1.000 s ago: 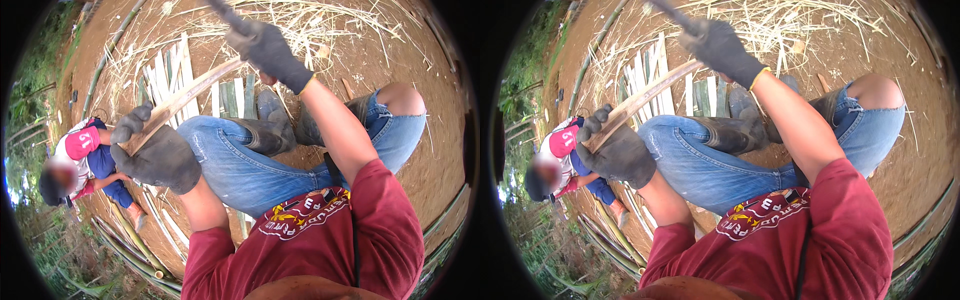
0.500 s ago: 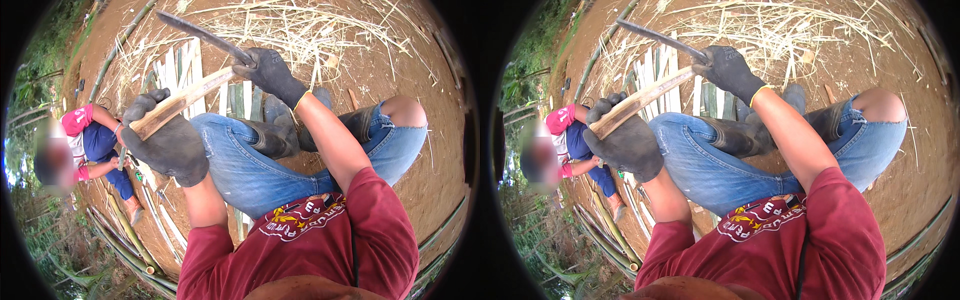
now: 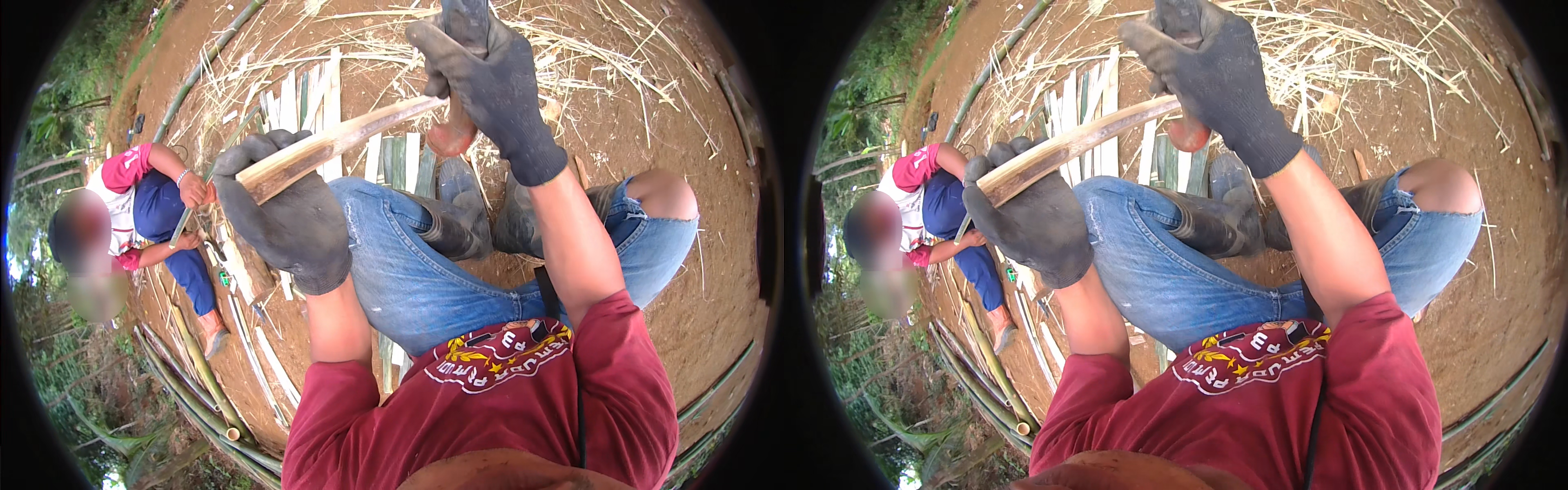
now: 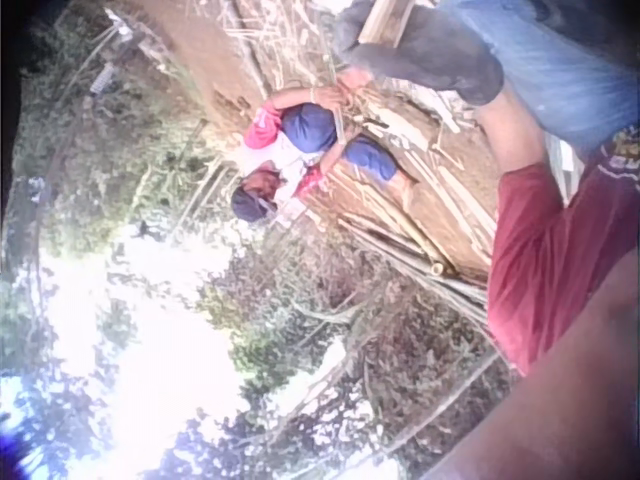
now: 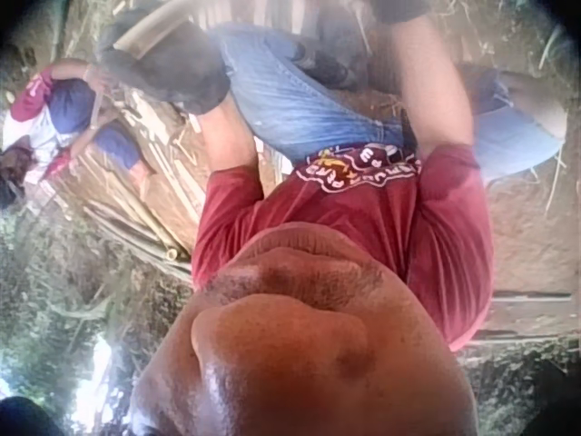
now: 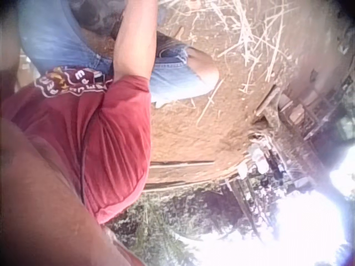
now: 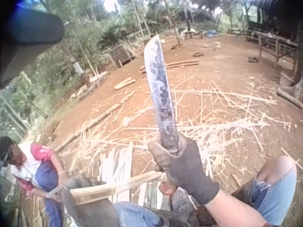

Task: The person sits on the ground and uses a machete to split long bamboo poles into thin strips. They hold the bamboo with one hand and strike it with the machete to separate the sections, then place the finished strips on a pile nearby.

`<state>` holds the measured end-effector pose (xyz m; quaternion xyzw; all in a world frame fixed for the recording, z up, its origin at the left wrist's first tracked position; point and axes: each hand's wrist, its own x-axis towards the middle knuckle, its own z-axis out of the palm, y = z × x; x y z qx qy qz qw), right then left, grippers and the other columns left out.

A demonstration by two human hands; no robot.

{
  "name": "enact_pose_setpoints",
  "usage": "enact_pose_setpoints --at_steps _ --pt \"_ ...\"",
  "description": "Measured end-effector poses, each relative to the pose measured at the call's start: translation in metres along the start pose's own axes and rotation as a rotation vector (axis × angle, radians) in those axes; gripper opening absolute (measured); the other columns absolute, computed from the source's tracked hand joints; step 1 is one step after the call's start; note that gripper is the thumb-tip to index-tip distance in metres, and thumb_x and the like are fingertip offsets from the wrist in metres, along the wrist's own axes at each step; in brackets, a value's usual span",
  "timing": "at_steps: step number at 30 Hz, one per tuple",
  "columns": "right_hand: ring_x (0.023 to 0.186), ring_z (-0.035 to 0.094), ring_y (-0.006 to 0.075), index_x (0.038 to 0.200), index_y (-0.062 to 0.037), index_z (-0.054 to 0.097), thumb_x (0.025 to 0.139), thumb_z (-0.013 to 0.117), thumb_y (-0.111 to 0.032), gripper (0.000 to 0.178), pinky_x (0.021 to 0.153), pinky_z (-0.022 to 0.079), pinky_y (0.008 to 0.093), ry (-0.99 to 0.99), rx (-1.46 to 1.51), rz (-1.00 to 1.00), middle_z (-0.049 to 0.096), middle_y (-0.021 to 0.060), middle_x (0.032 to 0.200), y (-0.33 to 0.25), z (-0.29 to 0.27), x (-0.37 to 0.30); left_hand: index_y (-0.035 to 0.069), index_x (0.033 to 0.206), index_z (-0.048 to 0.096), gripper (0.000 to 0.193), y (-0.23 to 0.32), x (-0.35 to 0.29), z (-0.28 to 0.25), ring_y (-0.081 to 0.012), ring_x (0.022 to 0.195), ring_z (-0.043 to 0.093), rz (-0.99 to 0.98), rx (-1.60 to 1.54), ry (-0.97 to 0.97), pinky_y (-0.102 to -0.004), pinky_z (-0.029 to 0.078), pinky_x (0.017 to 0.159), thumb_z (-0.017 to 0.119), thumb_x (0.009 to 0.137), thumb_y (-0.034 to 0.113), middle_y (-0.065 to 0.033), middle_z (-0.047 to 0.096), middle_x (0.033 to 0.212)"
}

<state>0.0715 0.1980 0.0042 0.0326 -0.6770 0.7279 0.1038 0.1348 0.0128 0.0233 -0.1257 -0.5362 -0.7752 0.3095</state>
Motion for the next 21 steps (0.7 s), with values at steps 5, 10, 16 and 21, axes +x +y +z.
enact_pose_setpoints --at_steps 5,10,16,21 --pt "0.054 0.062 0.0155 0.084 -0.0036 0.061 0.095 0.053 -0.028 0.028 0.055 0.051 0.0284 -0.185 -0.172 0.12 0.058 0.0039 0.057 -0.005 -0.002 -0.037 0.003 0.109 0.051 0.031 0.002 -0.006 0.003 -0.0234 0.089 0.051 0.037 0.076 -0.002 -0.0385 0.046 0.081 0.051 0.098 0.032 -0.0082 0.047 0.094" --pt "0.062 0.062 0.0211 0.099 -0.0045 0.059 0.089 0.057 -0.021 0.02 0.054 0.049 0.0346 -0.142 -0.432 -0.442 0.058 0.0053 0.07 -0.012 0.013 -0.098 0.003 0.121 0.046 0.033 -0.001 -0.038 -0.001 -0.0224 0.091 0.051 0.309 0.658 -0.123 -0.0355 0.046 0.087 0.048 0.1 0.028 -0.0076 0.041 0.106" --pt "0.067 0.065 0.0242 0.114 -0.0068 0.06 0.078 0.068 -0.025 0.041 0.055 0.051 0.0365 -0.244 -0.732 -0.37 0.066 0.0109 0.09 -0.066 -0.005 -0.154 0.001 0.132 0.041 0.044 0.035 -0.095 -0.009 -0.0211 0.105 0.054 -0.045 0.866 -0.203 -0.0376 0.046 0.094 0.048 0.1 0.031 -0.0127 0.047 0.12" --pt "0.07 0.066 0.0242 0.115 -0.0075 0.059 0.076 0.067 -0.025 0.044 0.056 0.05 0.0369 -0.172 -0.814 -0.332 0.066 0.0093 0.096 -0.066 -0.023 -0.171 0.0 0.132 0.039 0.057 0.031 -0.082 0.006 -0.0233 0.107 0.056 -0.093 0.378 -0.481 -0.0381 0.047 0.096 0.054 0.096 0.041 -0.0149 0.05 0.118"
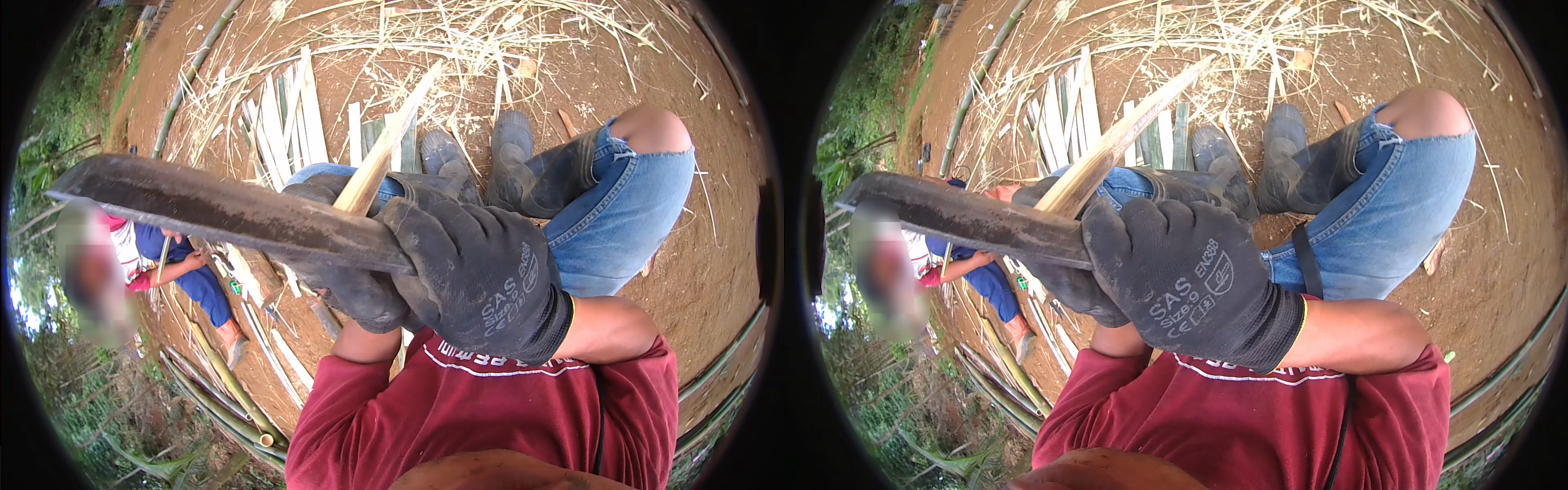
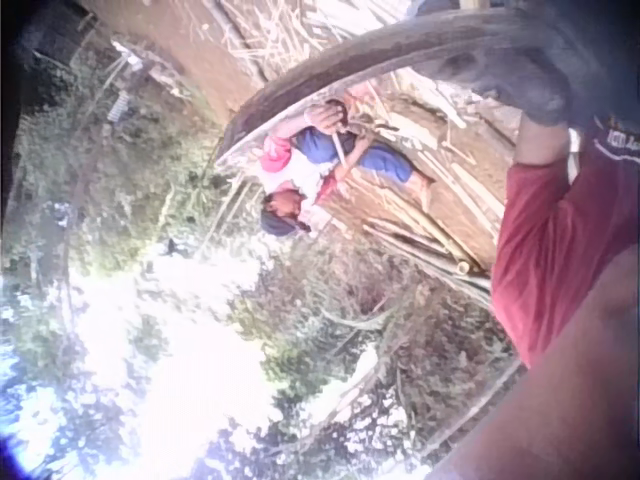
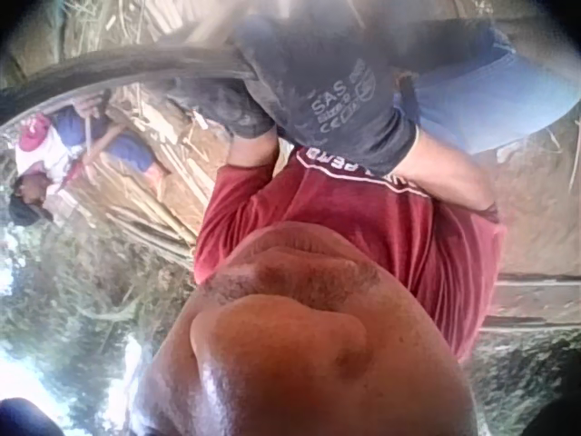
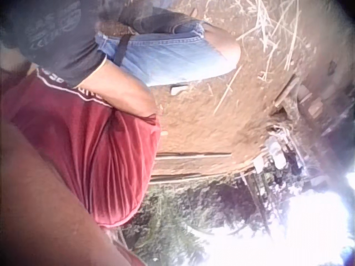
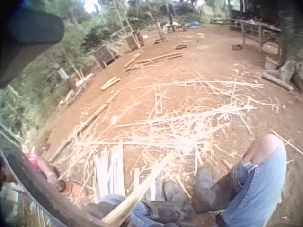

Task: The person sits on the ground and uses a machete to split long bamboo poles into thin strips. They hold the bamboo with one hand and strike it with the machete to separate the sections, then place the finished strips on a pile nearby.

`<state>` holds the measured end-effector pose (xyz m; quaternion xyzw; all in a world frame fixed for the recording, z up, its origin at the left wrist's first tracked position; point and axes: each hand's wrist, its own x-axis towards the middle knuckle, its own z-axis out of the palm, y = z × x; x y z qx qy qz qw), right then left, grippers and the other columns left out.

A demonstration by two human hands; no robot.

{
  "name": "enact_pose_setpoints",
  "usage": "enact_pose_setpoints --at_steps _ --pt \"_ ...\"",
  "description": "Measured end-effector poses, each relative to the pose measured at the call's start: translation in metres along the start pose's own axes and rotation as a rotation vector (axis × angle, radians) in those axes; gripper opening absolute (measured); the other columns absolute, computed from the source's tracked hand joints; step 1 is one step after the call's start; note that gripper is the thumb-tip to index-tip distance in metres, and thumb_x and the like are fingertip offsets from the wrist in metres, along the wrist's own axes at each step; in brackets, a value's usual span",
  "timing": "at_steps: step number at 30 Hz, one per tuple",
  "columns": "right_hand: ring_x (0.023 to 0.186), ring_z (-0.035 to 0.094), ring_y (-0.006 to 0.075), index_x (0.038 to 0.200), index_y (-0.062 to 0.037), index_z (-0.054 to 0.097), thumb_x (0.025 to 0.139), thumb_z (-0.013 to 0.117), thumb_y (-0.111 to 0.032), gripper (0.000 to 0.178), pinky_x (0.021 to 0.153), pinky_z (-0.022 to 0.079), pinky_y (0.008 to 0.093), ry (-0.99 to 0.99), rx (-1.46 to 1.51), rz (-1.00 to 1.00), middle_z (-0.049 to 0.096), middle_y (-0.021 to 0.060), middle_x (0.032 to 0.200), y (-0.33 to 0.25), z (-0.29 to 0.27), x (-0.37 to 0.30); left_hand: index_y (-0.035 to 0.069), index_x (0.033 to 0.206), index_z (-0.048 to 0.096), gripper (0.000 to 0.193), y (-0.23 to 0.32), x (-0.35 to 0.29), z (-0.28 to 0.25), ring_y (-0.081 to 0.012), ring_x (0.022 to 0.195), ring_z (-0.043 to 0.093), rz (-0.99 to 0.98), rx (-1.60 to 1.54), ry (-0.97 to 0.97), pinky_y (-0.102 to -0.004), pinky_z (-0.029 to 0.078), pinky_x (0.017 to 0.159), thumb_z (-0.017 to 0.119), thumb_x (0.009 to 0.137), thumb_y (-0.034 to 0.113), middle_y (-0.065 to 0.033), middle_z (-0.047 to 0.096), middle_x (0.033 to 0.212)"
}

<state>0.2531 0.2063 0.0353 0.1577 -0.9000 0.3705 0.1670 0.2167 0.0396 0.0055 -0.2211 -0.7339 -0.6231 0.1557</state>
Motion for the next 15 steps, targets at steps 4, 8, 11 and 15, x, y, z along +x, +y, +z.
enact_pose_setpoints --at_steps 4,8,11,15 --pt "0.074 0.066 0.0237 0.115 -0.0072 0.059 0.076 0.067 -0.025 0.044 0.059 0.051 0.0384 -0.04 -0.125 0.022 0.065 0.008 0.097 0.004 -0.01 -0.006 0.007 0.126 0.035 0.062 0.008 -0.009 0.05 -0.0206 0.098 0.052 -0.171 0.023 0.44 -0.0391 0.047 0.087 0.057 0.091 0.054 -0.0137 0.048 0.113" --pt "0.072 0.066 0.0246 0.109 -0.0074 0.06 0.08 0.065 -0.024 0.033 0.061 0.052 0.0395 -0.14 -0.173 0.136 0.064 0.0085 0.085 0.011 -0.011 -0.008 0.009 0.113 0.04 0.042 0.008 -0.001 0.058 -0.0184 0.093 0.053 -0.037 -0.051 0.412 -0.0371 0.049 0.083 0.055 0.095 0.043 -0.0108 0.051 0.103" --pt "0.068 0.065 0.0241 0.102 -0.0067 0.059 0.085 0.061 -0.023 0.023 0.056 0.05 0.0381 -0.218 -0.176 0.215 0.061 0.0093 0.077 0.048 0.012 -0.012 0.01 0.109 0.041 0.028 0.005 0.008 0.05 -0.0163 0.094 0.054 0.082 -0.149 0.302 -0.0362 0.051 0.086 0.052 0.098 0.033 -0.0079 0.052 0.1" --pt "0.064 0.064 0.0226 0.094 -0.0047 0.058 0.089 0.056 -0.023 0.019 0.049 0.048 0.0358 -0.171 -0.157 0.081 0.058 0.0083 0.07 0.056 0.013 -0.01 0.01 0.095 0.038 0.025 0.005 0.012 0.044 -0.0159 0.085 0.051 0.053 -0.245 0.325 -0.0345 0.049 0.08 0.053 0.099 0.03 -0.0064 0.047 0.088"
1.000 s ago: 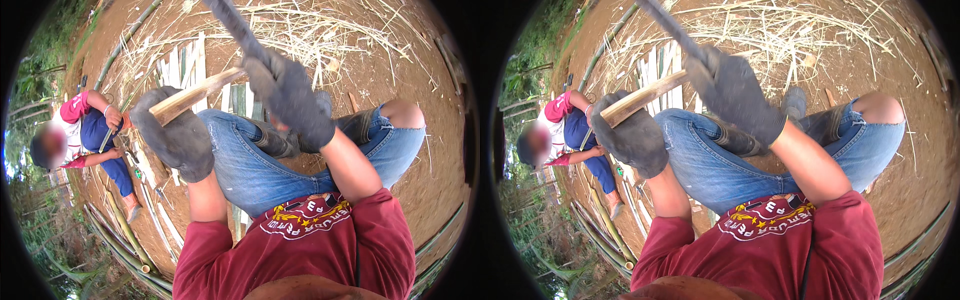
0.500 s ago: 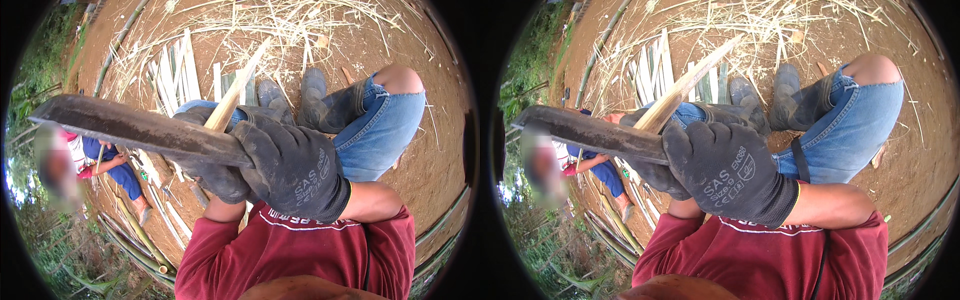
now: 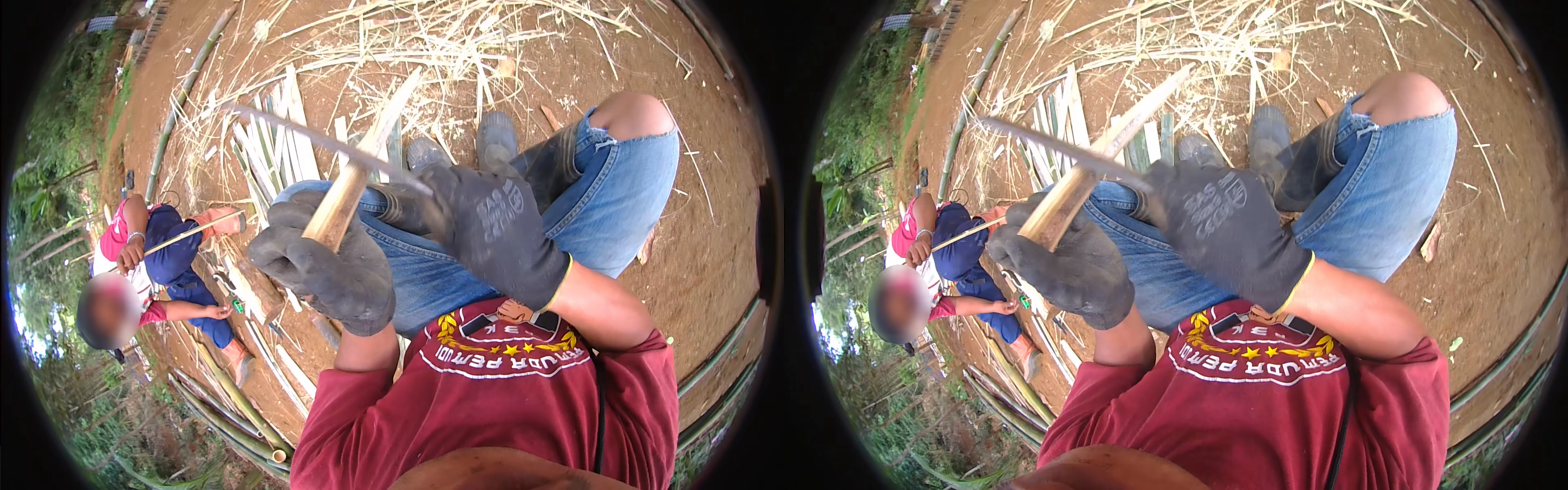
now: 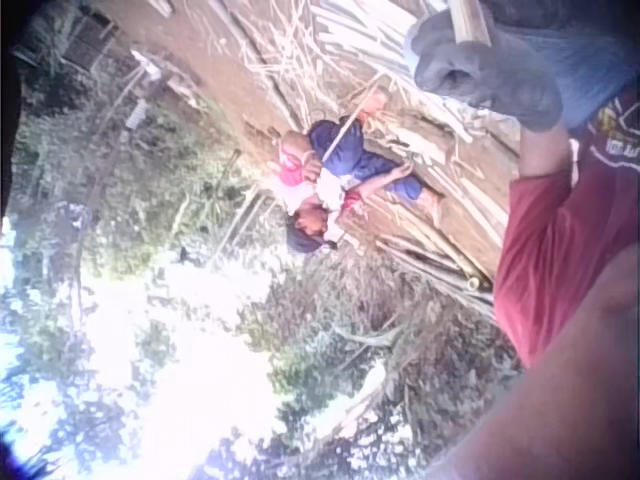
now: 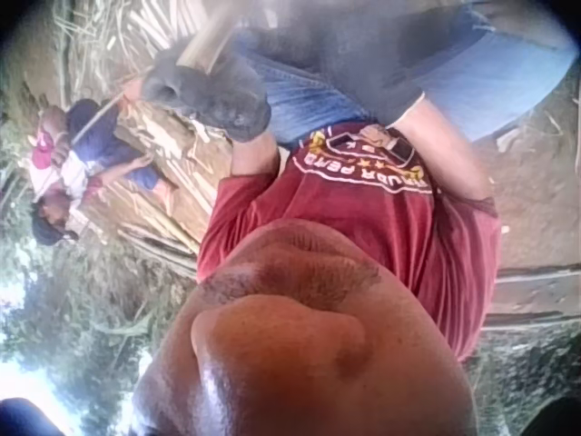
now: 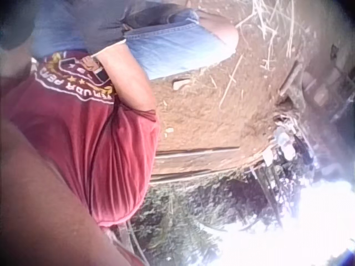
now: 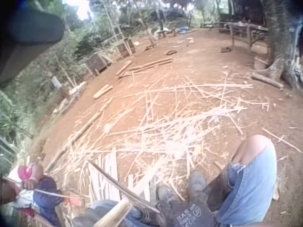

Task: The person sits on the ground and uses a machete to split long bamboo poles into thin strips. They hold the bamboo with one hand and strike it with the machete to separate the sections, then place the finished strips on a pile nearby.

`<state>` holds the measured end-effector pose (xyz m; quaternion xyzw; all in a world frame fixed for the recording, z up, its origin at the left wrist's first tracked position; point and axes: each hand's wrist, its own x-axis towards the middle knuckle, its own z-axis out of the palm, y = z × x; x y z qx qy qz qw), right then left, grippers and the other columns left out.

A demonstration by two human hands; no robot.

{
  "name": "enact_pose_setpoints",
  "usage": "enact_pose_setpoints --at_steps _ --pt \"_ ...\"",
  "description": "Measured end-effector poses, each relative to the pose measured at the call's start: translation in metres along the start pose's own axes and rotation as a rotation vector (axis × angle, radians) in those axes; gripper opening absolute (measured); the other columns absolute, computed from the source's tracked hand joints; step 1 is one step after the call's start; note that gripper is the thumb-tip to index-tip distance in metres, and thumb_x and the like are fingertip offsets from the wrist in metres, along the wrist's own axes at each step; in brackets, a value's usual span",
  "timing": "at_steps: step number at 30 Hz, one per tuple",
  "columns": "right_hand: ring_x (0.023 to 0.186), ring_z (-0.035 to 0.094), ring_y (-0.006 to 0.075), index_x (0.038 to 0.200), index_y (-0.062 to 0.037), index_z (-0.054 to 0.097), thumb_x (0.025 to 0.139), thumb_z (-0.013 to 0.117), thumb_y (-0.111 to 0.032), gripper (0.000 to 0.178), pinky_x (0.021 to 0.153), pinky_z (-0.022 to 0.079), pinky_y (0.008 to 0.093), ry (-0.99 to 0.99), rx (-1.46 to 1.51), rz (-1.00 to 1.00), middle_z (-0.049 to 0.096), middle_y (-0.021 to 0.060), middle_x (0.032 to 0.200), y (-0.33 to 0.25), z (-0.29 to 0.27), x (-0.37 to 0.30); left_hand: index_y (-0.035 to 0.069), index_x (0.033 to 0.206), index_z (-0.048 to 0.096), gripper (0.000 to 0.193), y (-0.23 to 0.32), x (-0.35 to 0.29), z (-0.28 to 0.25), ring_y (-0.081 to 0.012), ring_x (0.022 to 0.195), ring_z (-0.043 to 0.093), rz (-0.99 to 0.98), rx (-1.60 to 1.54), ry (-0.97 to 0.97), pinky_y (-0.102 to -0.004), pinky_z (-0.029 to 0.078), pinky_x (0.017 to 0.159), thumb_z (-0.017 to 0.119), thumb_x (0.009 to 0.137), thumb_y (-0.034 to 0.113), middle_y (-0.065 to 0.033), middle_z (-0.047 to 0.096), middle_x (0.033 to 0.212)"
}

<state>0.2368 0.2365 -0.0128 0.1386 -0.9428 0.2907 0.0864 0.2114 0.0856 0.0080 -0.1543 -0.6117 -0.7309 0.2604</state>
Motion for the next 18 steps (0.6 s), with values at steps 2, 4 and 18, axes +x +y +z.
enact_pose_setpoints --at_steps 2,4,18 --pt "0.062 0.064 0.0237 0.095 -0.0059 0.059 0.089 0.058 -0.022 0.017 0.052 0.049 0.0371 0.017 0.025 -0.023 0.059 0.0084 0.07 -0.019 -0.016 0.003 0.01 0.094 0.037 0.03 -0.002 -0.004 -0.003 -0.0167 0.081 0.049 -0.044 0.025 0.173 -0.0346 0.048 0.078 0.056 0.097 0.032 -0.0069 0.044 0.082" --pt "0.061 0.064 0.026 0.099 -0.0091 0.061 0.087 0.062 -0.02 0.017 0.057 0.05 0.0395 0.126 0.101 -0.015 0.062 0.0095 0.07 -0.031 -0.023 0.007 0.01 0.093 0.037 0.031 -0.004 -0.005 -0.001 -0.0168 0.08 0.049 -0.023 0.076 0.23 -0.035 0.048 0.078 0.057 0.097 0.033 -0.0064 0.044 0.082" --pt "0.059 0.063 0.0216 0.099 -0.0116 0.062 0.08 0.069 -0.026 0.025 0.051 0.049 0.0371 0.008 0.051 -0.033 0.06 0.0042 0.074 -0.024 -0.022 0.006 0.008 0.102 0.039 0.029 -0.003 0.002 -0.004 -0.0192 0.093 0.053 -0.044 0.04 0.202 -0.0373 0.049 0.088 0.054 0.098 0.033 -0.0071 0.045 0.095"
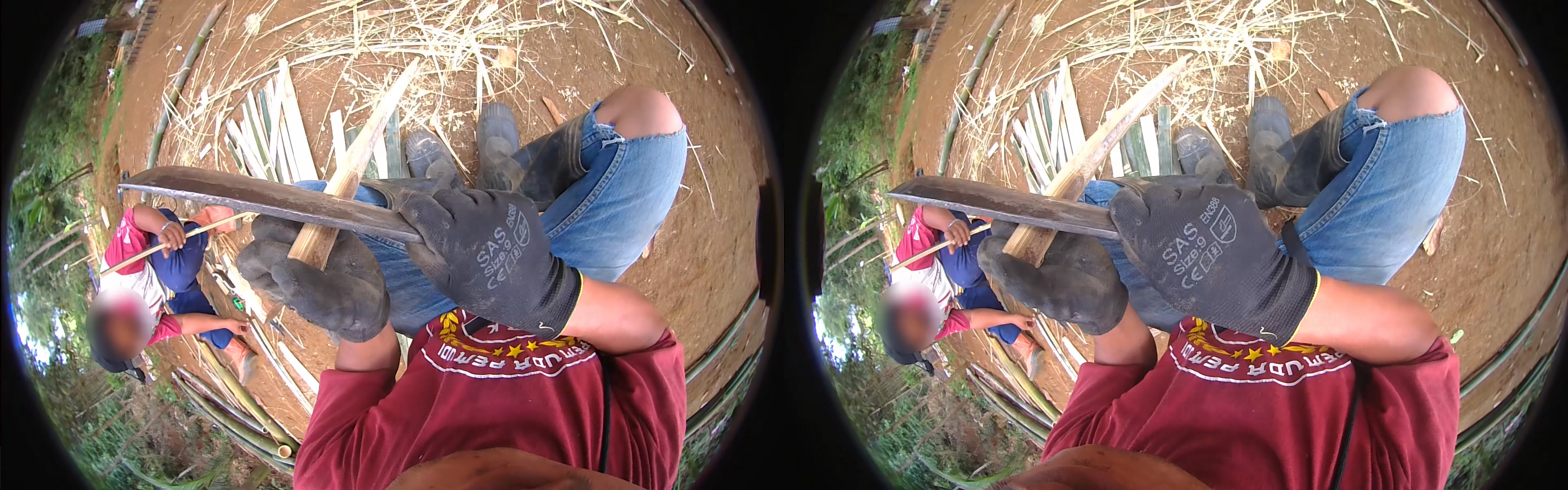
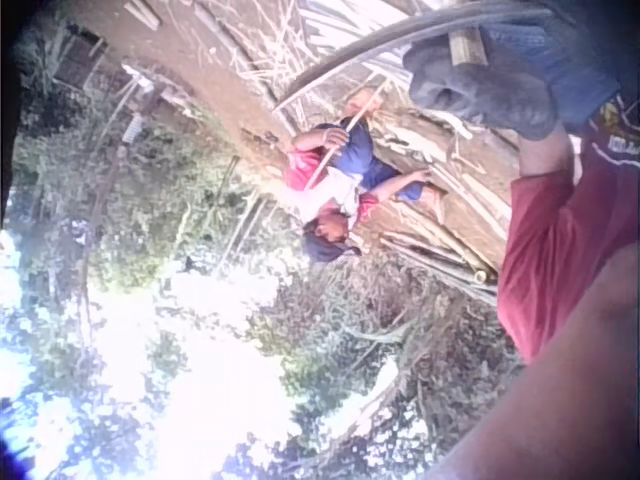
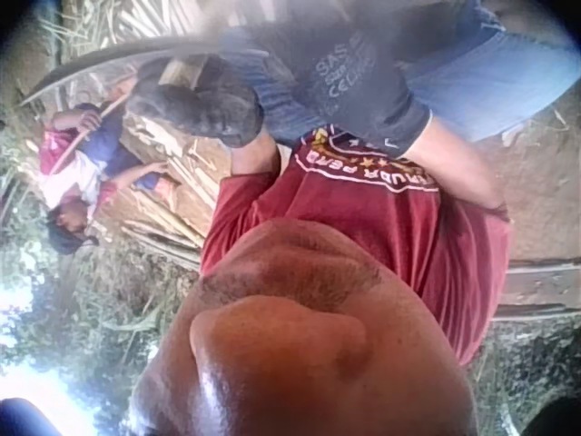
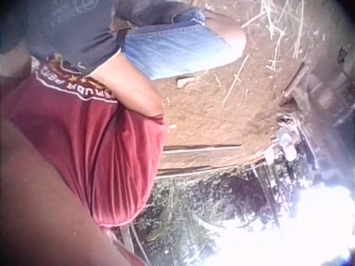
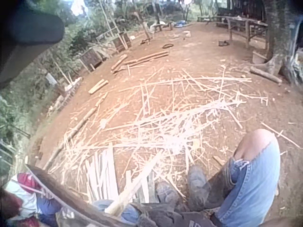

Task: The person sits on the ground and uses a machete to split long bamboo poles into thin strips. They hold the bamboo with one hand and strike it with the machete to separate the sections, then place the finished strips on a pile nearby.

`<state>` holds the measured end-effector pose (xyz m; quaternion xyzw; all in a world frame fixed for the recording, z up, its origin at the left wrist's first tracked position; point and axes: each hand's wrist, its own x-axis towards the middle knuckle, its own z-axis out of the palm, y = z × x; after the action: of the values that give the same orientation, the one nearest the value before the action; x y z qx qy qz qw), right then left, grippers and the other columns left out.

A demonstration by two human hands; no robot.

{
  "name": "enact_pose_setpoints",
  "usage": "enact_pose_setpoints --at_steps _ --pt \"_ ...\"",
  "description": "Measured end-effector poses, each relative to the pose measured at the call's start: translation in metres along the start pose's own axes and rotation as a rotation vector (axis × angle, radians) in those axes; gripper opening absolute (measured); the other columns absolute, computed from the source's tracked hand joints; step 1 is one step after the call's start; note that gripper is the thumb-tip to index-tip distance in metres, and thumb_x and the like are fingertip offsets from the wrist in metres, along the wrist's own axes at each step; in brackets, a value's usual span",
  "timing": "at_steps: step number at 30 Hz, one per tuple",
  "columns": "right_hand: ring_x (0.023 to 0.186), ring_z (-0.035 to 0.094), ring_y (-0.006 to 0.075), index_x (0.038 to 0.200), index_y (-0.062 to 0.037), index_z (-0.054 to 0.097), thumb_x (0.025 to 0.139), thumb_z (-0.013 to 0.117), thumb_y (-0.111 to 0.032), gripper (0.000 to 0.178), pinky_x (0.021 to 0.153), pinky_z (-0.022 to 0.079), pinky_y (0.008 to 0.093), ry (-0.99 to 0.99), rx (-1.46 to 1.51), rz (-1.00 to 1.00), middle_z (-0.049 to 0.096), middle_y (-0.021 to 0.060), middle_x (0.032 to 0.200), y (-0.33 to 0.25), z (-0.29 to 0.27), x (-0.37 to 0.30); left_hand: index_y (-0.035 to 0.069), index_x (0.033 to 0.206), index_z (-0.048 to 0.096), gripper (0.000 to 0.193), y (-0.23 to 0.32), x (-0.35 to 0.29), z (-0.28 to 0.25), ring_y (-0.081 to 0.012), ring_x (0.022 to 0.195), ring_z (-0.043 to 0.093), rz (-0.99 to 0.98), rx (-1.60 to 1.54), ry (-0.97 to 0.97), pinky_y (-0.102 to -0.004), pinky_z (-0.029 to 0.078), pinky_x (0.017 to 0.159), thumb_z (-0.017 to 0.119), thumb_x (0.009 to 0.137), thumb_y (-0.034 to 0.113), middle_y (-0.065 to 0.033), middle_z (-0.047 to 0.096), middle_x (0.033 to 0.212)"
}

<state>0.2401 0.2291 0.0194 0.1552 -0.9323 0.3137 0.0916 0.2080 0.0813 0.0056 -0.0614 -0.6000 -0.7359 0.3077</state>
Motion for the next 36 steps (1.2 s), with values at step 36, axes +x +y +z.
enact_pose_setpoints --at_steps 36 --pt "0.063 0.062 0.0203 0.099 -0.007 0.059 0.089 0.056 -0.023 0.019 0.051 0.049 0.0351 -0.041 0.111 0.064 0.059 0.006 0.074 0.069 0.094 -0.002 0.01 0.095 0.044 0.019 0.001 0.016 -0.001 -0.0118 0.097 0.054 0.01 -0.071 -0.03 -0.0356 0.049 0.094 0.046 0.102 0.027 -0.0025 0.05 0.097"
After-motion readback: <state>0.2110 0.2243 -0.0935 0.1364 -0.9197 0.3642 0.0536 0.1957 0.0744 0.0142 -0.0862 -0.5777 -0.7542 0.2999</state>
